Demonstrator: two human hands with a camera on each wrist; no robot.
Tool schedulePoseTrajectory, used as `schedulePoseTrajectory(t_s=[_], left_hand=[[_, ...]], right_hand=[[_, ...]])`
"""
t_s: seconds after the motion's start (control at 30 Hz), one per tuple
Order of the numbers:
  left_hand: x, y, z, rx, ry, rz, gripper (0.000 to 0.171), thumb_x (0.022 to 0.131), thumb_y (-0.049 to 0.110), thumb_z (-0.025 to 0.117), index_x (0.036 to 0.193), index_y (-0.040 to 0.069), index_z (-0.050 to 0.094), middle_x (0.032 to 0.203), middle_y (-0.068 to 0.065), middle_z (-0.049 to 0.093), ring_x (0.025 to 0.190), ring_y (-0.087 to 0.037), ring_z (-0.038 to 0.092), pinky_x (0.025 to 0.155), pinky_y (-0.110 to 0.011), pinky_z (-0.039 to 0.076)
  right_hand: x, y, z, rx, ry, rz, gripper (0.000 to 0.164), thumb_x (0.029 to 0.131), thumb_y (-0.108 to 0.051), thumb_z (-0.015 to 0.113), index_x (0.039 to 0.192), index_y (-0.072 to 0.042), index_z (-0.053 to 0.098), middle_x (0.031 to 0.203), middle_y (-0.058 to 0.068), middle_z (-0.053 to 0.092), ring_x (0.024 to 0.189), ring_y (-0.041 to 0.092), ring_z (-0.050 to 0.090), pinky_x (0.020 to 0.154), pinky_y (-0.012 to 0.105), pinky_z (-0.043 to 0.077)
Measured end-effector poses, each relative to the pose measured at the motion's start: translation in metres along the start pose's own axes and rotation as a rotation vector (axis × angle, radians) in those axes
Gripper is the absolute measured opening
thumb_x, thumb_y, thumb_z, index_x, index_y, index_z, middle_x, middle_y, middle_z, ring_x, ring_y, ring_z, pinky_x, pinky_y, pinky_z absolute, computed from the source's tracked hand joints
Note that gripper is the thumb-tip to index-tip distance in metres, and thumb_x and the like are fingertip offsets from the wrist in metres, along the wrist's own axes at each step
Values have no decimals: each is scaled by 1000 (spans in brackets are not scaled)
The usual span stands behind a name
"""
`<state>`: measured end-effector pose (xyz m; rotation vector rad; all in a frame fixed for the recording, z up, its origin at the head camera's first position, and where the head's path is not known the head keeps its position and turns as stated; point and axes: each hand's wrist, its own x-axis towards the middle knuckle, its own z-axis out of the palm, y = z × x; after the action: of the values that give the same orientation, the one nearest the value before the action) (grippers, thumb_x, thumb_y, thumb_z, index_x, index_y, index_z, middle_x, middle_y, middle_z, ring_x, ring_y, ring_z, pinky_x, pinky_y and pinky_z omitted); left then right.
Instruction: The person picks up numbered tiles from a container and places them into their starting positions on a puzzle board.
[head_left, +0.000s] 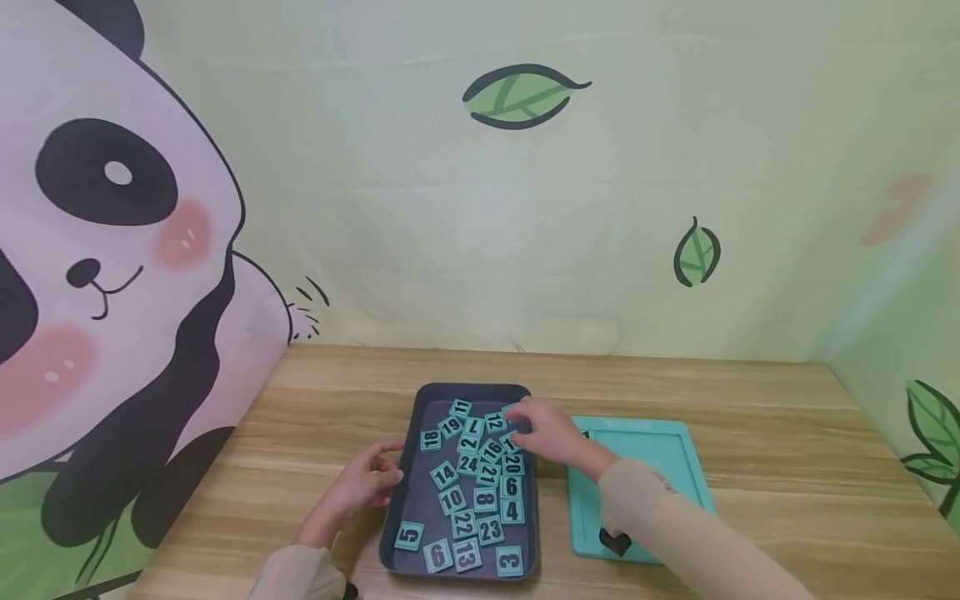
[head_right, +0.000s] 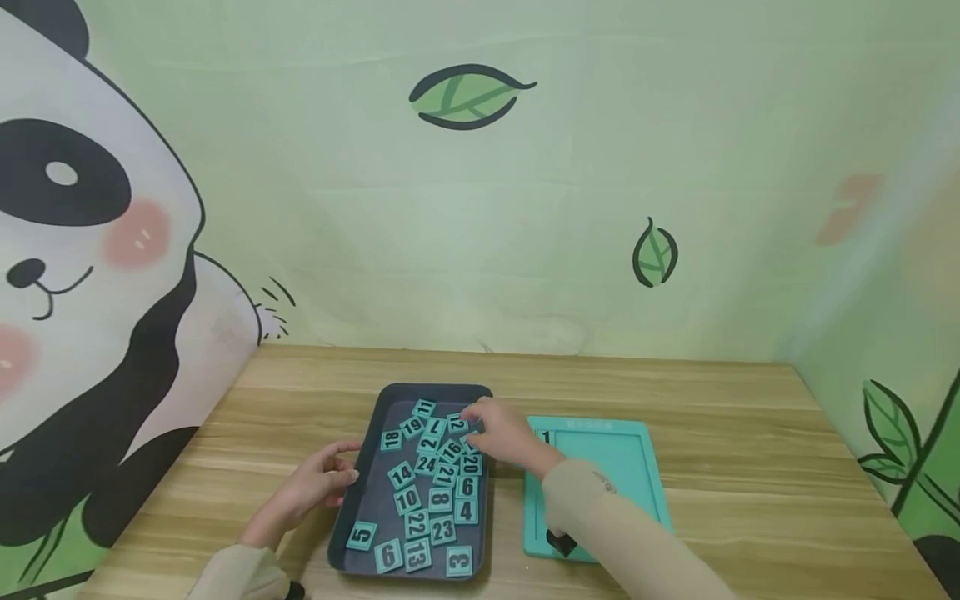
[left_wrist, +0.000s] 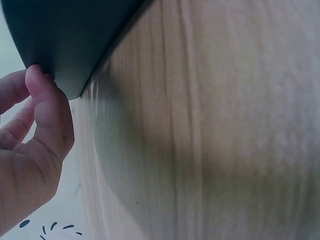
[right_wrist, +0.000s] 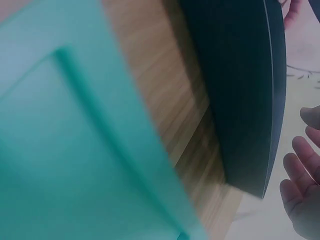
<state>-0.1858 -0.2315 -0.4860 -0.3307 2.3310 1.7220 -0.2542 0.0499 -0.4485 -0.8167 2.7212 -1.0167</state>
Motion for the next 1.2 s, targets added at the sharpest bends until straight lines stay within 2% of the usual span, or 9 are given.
schedulePoseTrajectory(t_s=[0.2, 0.5, 0.8, 1.07, 1.2], left_hand=[[0, -1, 0, -3, -3, 16, 44, 81, -2, 53, 124, 8, 47, 84, -9, 48, 69, -18, 50, 52, -27, 44], [-3, 2, 0, -4, -7, 2, 44, 81, -2, 52, 124, 7, 46, 84, -9, 47, 69, -18, 50, 52, -27, 44], [-1, -1, 0, -10, -10, 21, 44, 81, -3, 53, 123, 7, 47, 82, -8, 46, 68, -18, 49, 50, -27, 43], [-3, 0, 1, -14, -9, 24, 44, 81, -3, 53, 124, 7, 46, 82, -8, 45, 67, -18, 49, 50, -26, 43], [-5, 2, 0, -20, -10, 21, 44, 81, -3, 52, 123, 7, 47, 83, -8, 45, 68, -18, 49, 51, -26, 43]], right_hand=[[14, -9, 13, 0, -83, -33, 29, 80, -11, 61, 107, -5, 60, 101, 9, 59, 92, 23, 55, 76, 33, 46], [27, -14, 32, -35, -167, -26, 29, 79, -8, 59, 108, -7, 60, 103, 7, 61, 95, 19, 56, 80, 33, 46], [33, -14, 46, -101, -171, -18, 30, 79, -10, 59, 108, -10, 62, 106, 4, 62, 103, 18, 55, 87, 33, 44], [35, -13, 51, -120, -133, -22, 28, 78, -9, 59, 106, -10, 63, 103, 4, 61, 99, 19, 55, 85, 33, 45], [35, -12, 53, -133, -124, -26, 28, 77, -9, 60, 105, -11, 64, 95, 2, 61, 89, 15, 55, 77, 29, 46]])
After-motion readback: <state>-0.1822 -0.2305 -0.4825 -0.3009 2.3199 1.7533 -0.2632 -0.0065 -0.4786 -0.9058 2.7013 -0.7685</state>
